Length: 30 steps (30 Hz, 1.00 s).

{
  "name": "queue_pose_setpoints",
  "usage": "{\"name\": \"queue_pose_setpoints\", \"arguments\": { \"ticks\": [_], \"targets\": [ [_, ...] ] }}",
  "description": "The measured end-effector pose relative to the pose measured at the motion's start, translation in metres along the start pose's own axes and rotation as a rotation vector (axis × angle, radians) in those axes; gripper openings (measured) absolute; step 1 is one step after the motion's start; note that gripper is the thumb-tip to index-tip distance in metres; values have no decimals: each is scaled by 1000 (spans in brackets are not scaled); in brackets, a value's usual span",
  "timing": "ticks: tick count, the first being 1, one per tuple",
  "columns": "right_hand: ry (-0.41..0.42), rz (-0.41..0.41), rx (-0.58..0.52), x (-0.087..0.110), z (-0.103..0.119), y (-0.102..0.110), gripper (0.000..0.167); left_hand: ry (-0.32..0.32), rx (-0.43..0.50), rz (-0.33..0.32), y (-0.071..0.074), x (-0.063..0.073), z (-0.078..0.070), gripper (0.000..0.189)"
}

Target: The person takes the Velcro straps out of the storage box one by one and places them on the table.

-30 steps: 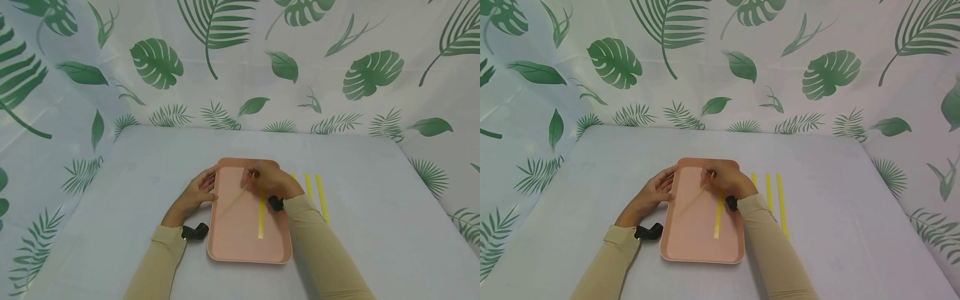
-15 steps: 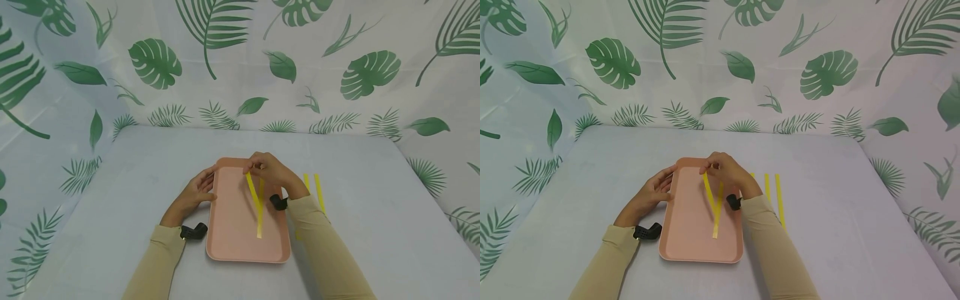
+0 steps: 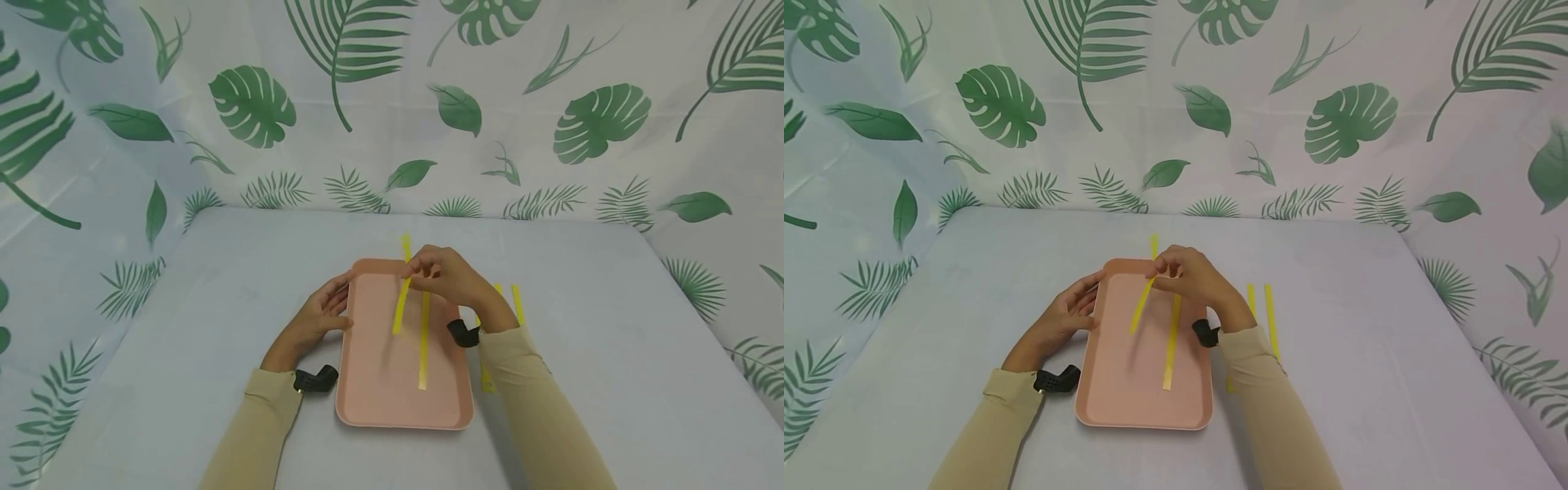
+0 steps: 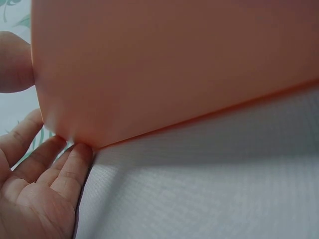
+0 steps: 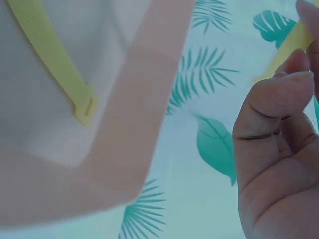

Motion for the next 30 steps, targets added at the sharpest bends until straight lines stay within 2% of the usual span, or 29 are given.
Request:
{"name": "queue_pose_setpoints", "arguments": {
  "ticks": [10,19,25,30],
  "targets": [
    [-28,-60,17,12,6,15,3,14,3,-11,0,1,1,107],
    [-40,-59,32,25,4,20,4,13,-5,-6,1,1,3,106],
    [-40,-58,-32,34,3,23,5,11,2,1,-1,2,2,106],
    [-71,-66,-57,39,-2,26,9,14,-6,-6,-1,3,2,105]
  ]
}}
Point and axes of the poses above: each hand's wrist, its own x-axis away from the middle knuckle, its own y-axis out of the back of the hand, z = x × y, the point moved 8 cm from there along -x, towards the middle knuckle, and after that the axes turned 13 degrees about x, right-handed, at the moved point
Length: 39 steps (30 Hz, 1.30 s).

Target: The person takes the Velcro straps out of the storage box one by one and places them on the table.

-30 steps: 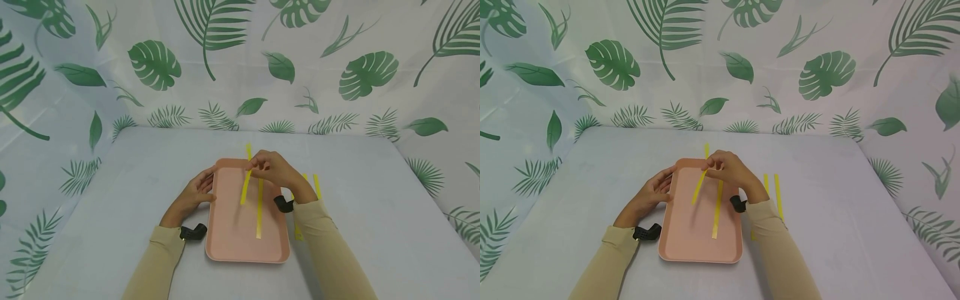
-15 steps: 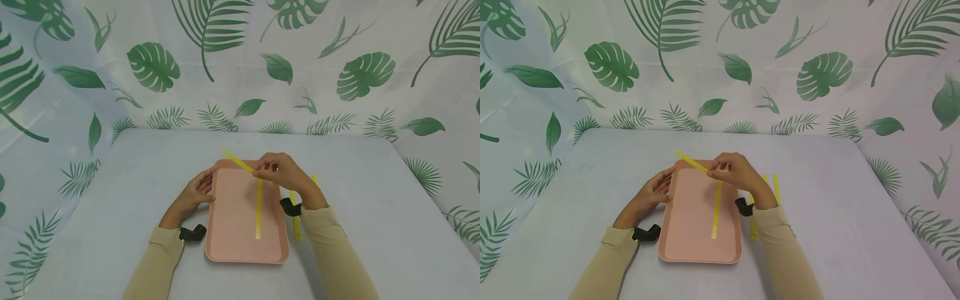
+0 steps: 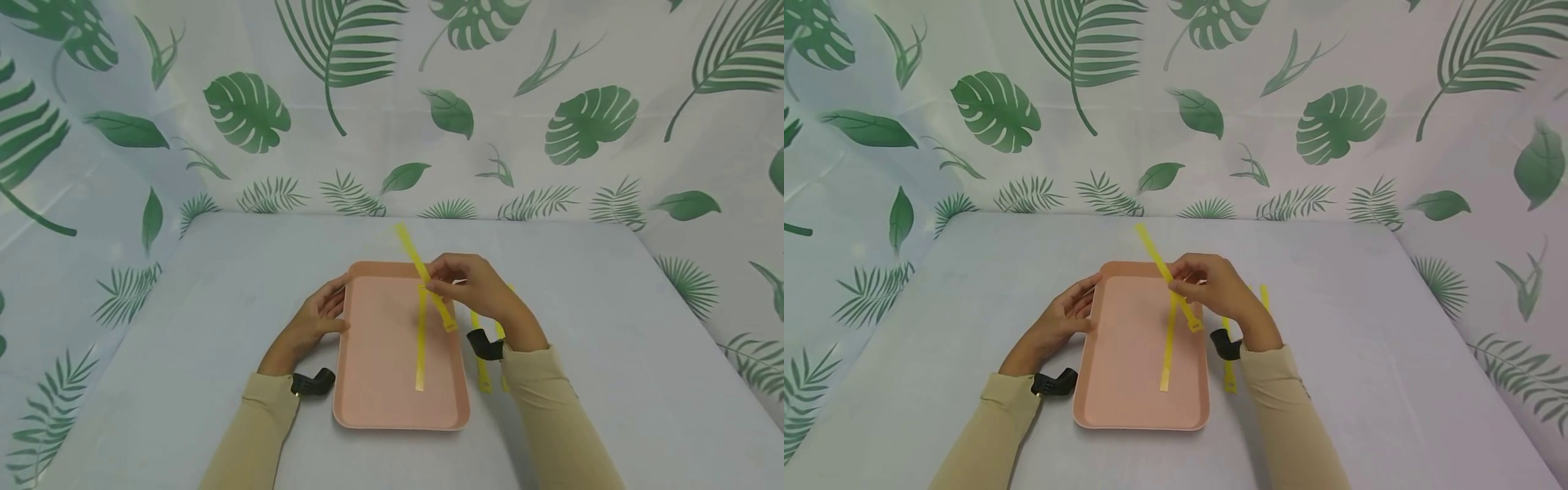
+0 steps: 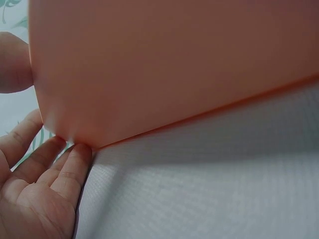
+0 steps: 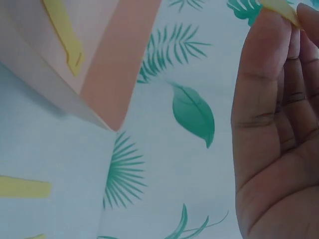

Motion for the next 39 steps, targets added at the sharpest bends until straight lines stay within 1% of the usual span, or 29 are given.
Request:
{"name": "queue_pose_setpoints", "arguments": {
  "ticks": [4,12,19,26,31,39],
  "targets": [
    [-33,-11,-21,6,-4,5,12,5,0,-6,-1,0,0,105],
    [-88,-37,-112,20,-22,13,19,2,23,1,-3,-1,0,106],
    [-130,-55,-200,31,-31,19,30,4,16,-2,-2,0,-1,105],
    [-153,-96,-228,43,-41,24,38,1,14,16,-4,0,-1,105],
    [-183,-121,-254,51,-51,25,39,5,9,18,-4,0,-1,105],
    [-245,-122,-309,62,-61,24,42,-6,18,12,-2,1,-1,105]
  ]
}}
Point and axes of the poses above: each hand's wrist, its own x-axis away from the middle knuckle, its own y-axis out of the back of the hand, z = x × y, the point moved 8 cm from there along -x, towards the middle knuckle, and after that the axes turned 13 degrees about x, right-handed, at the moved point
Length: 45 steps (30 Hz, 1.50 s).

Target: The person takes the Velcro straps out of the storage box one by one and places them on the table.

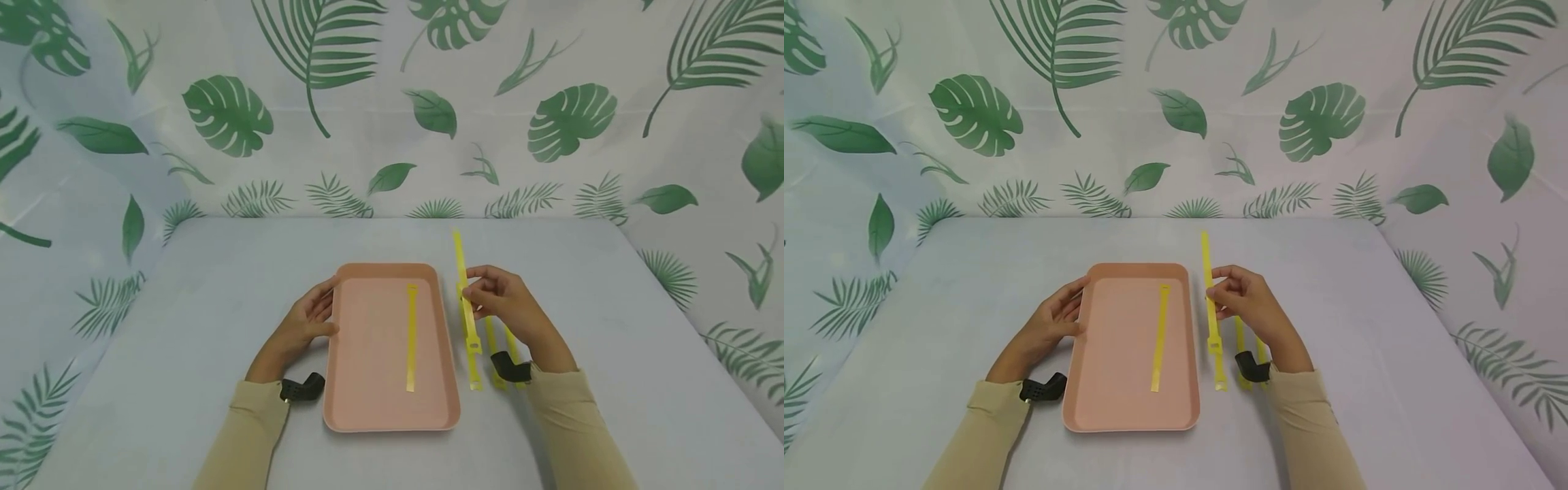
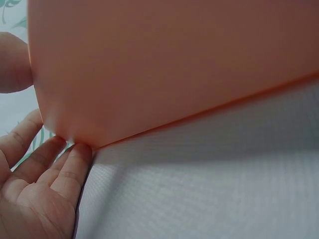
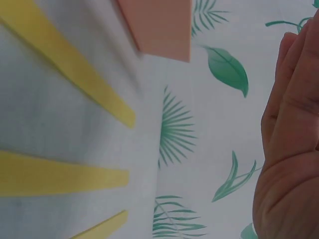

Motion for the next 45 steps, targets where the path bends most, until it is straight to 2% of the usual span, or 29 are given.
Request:
{"name": "queue_pose_setpoints", "arguments": {
  "ticks": [12,22,34,45],
  "targets": [
    [-69,7,25,12,-23,10,46,-10,-9,-13,1,1,1,105],
    [-66,12,37,22,-37,24,45,-9,-11,-18,0,1,1,105],
    [-109,51,58,31,-54,37,49,-3,-11,-21,1,0,2,105],
    [-197,68,130,37,-67,47,53,-2,-17,-14,1,0,2,105]
  ]
}}
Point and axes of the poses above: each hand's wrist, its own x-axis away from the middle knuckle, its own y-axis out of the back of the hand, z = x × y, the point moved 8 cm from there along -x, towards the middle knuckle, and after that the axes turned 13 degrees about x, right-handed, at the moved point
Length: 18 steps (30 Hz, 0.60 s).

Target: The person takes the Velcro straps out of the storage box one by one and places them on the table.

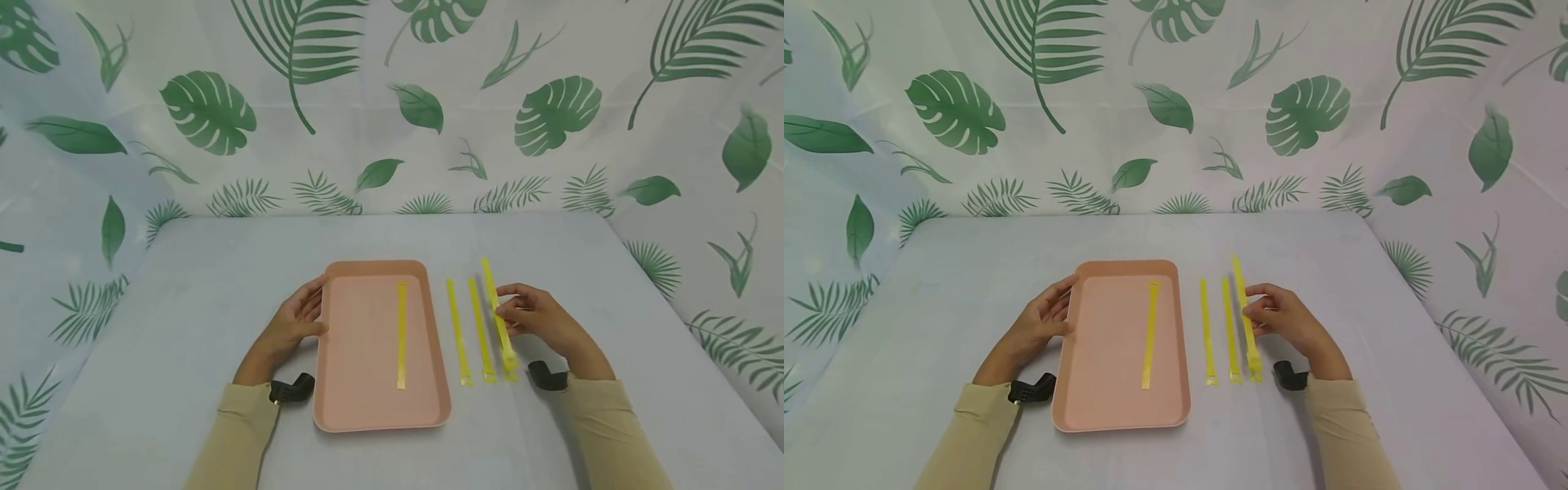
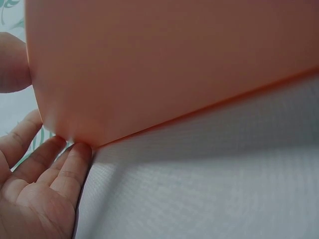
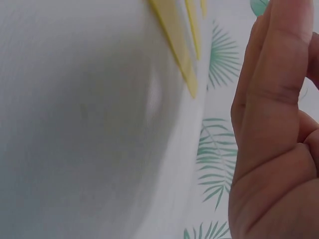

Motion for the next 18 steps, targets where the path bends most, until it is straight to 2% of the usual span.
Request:
{"name": "queue_pose_setpoints", "arguments": {
  "ticks": [18],
  "targets": [
    [-98,39,38,10,-24,14,55,1,-13,-9,-2,0,0,105]
  ]
}}
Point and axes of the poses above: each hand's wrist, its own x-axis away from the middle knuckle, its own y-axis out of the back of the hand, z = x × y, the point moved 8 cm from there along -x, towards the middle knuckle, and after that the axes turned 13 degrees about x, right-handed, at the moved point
